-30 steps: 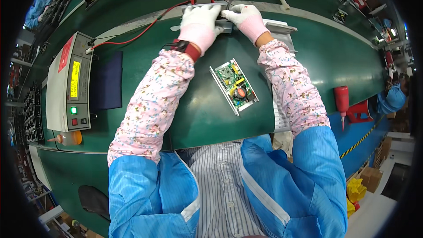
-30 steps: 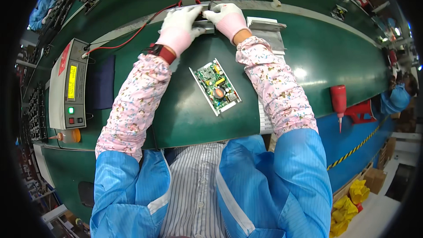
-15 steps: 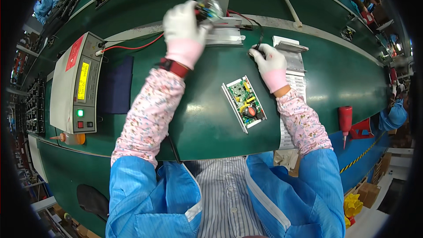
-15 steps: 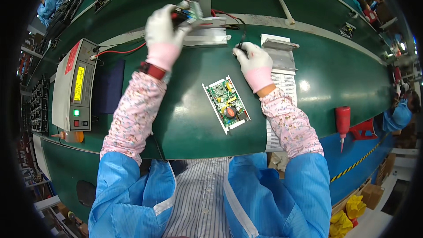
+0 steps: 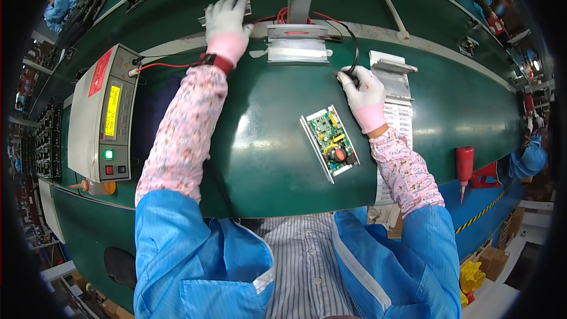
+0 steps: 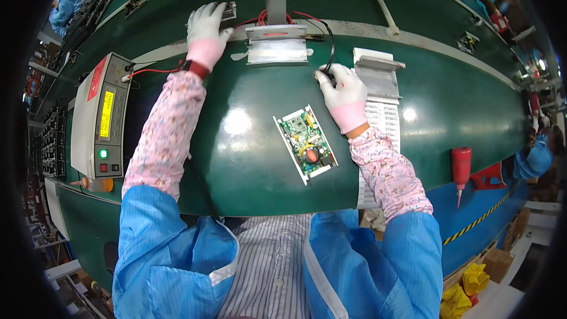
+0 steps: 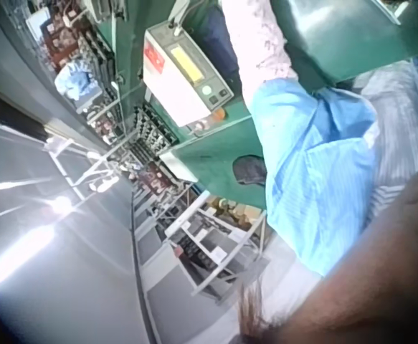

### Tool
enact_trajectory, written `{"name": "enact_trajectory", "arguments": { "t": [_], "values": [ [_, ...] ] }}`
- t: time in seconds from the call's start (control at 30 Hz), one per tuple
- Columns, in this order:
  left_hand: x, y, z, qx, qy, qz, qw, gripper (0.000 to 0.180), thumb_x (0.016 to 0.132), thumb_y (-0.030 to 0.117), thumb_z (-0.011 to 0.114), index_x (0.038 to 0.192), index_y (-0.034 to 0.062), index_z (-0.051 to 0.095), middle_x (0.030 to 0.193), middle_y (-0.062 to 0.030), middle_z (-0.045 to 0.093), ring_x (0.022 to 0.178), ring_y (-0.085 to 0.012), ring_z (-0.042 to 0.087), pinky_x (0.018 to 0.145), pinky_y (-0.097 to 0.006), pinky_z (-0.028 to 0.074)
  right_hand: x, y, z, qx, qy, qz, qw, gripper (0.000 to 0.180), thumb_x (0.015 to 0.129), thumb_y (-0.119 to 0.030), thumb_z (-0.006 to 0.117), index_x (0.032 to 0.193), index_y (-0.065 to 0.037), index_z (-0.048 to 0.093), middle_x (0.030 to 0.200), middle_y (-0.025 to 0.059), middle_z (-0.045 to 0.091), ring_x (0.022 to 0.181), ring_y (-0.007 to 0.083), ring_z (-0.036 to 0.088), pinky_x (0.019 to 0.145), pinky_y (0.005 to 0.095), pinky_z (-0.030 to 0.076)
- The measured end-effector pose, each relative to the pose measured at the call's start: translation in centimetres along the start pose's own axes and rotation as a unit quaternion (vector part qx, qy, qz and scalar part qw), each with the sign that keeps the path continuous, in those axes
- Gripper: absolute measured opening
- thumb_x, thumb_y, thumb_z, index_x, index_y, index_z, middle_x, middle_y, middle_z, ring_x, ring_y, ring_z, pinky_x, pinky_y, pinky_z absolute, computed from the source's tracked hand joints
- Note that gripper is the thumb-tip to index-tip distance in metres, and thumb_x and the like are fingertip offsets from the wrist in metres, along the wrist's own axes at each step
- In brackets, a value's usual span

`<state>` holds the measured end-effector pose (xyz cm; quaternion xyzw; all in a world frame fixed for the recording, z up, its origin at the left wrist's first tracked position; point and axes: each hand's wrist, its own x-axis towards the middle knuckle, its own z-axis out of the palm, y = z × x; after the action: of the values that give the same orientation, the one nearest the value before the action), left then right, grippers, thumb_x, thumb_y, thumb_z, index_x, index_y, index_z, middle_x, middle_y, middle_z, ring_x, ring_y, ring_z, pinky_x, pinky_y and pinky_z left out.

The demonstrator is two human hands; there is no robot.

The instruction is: Assembling electronic circuit boards and testing them using a specialized fixture on a manufacturing line.

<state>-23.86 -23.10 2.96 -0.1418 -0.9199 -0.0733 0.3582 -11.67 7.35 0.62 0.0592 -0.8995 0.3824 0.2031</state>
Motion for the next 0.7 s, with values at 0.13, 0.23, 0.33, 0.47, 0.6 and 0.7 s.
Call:
{"name": "enact_trajectory", "arguments": {
  "t": [0.13, 0.23, 0.33, 0.47, 0.6, 0.7],
  "values": [
    [-4.3, 7.8, -9.0, -0.419, -0.270, 0.053, 0.865, 0.044, 0.081, 0.021, 0.080, 0.121, 0.0074, 0.069, 0.115, -0.0091, 0.069, 0.105, -0.0277, 0.063, 0.107, -0.042, 0.043, -0.3, 0.7, -0.2, 0.000, 0.003, 0.020, 1.000, 0.015, 0.088, -0.022, 0.072, 0.095, -0.009, 0.073, 0.081, 0.0026, 0.070, 0.068, 0.0210, 0.059, 0.063, 0.0329, 0.046],
    [-8.7, 11.4, -11.5, -0.483, -0.280, 0.160, 0.814, 0.039, 0.078, 0.020, 0.081, 0.114, 0.0088, 0.071, 0.106, -0.0067, 0.069, 0.099, -0.0262, 0.063, 0.106, -0.042, 0.043, -0.1, 0.5, -0.2, 0.003, -0.002, 0.009, 1.000, 0.016, 0.087, -0.022, 0.073, 0.095, -0.009, 0.074, 0.080, 0.0022, 0.070, 0.068, 0.0206, 0.059, 0.063, 0.0328, 0.047],
    [-10.5, 13.3, -12.8, -0.365, -0.211, 0.204, 0.883, 0.033, 0.077, 0.021, 0.081, 0.107, 0.0099, 0.072, 0.100, -0.0048, 0.068, 0.096, -0.0259, 0.062, 0.105, -0.041, 0.043, 0.2, 0.1, -1.0, -0.047, -0.033, 0.002, 0.998, 0.016, 0.087, -0.023, 0.073, 0.091, -0.007, 0.074, 0.076, 0.0029, 0.070, 0.064, 0.0192, 0.058, 0.061, 0.0314, 0.046],
    [-11.7, 15.0, -12.3, -0.312, -0.158, 0.155, 0.924, 0.026, 0.078, 0.021, 0.079, 0.100, 0.0104, 0.072, 0.094, -0.0035, 0.067, 0.092, -0.0258, 0.061, 0.101, -0.040, 0.045, -1.0, -2.0, -3.6, 0.011, -0.056, 0.050, 0.997, 0.020, 0.088, -0.024, 0.071, 0.088, -0.004, 0.074, 0.072, 0.0040, 0.068, 0.061, 0.0182, 0.056, 0.059, 0.0304, 0.045],
    [-12.0, 16.3, -11.5, -0.288, -0.129, 0.076, 0.946, 0.020, 0.078, 0.020, 0.078, 0.094, 0.0107, 0.072, 0.089, -0.0028, 0.066, 0.088, -0.0256, 0.061, 0.095, -0.039, 0.046, -3.0, -2.9, -5.0, 0.077, -0.069, 0.102, 0.989, 0.025, 0.088, -0.026, 0.070, 0.085, -0.002, 0.073, 0.068, 0.0052, 0.067, 0.058, 0.0173, 0.054, 0.058, 0.0296, 0.044],
    [-11.9, 17.2, -11.2, -0.263, -0.131, 0.025, 0.956, 0.016, 0.079, 0.021, 0.077, 0.091, 0.0110, 0.073, 0.086, -0.0025, 0.065, 0.084, -0.0253, 0.061, 0.089, -0.038, 0.047, -4.3, -2.8, -5.4, 0.054, -0.082, 0.106, 0.990, 0.028, 0.089, -0.028, 0.070, 0.083, 0.000, 0.072, 0.066, 0.0064, 0.066, 0.056, 0.0164, 0.052, 0.057, 0.0289, 0.043]
  ]
}}
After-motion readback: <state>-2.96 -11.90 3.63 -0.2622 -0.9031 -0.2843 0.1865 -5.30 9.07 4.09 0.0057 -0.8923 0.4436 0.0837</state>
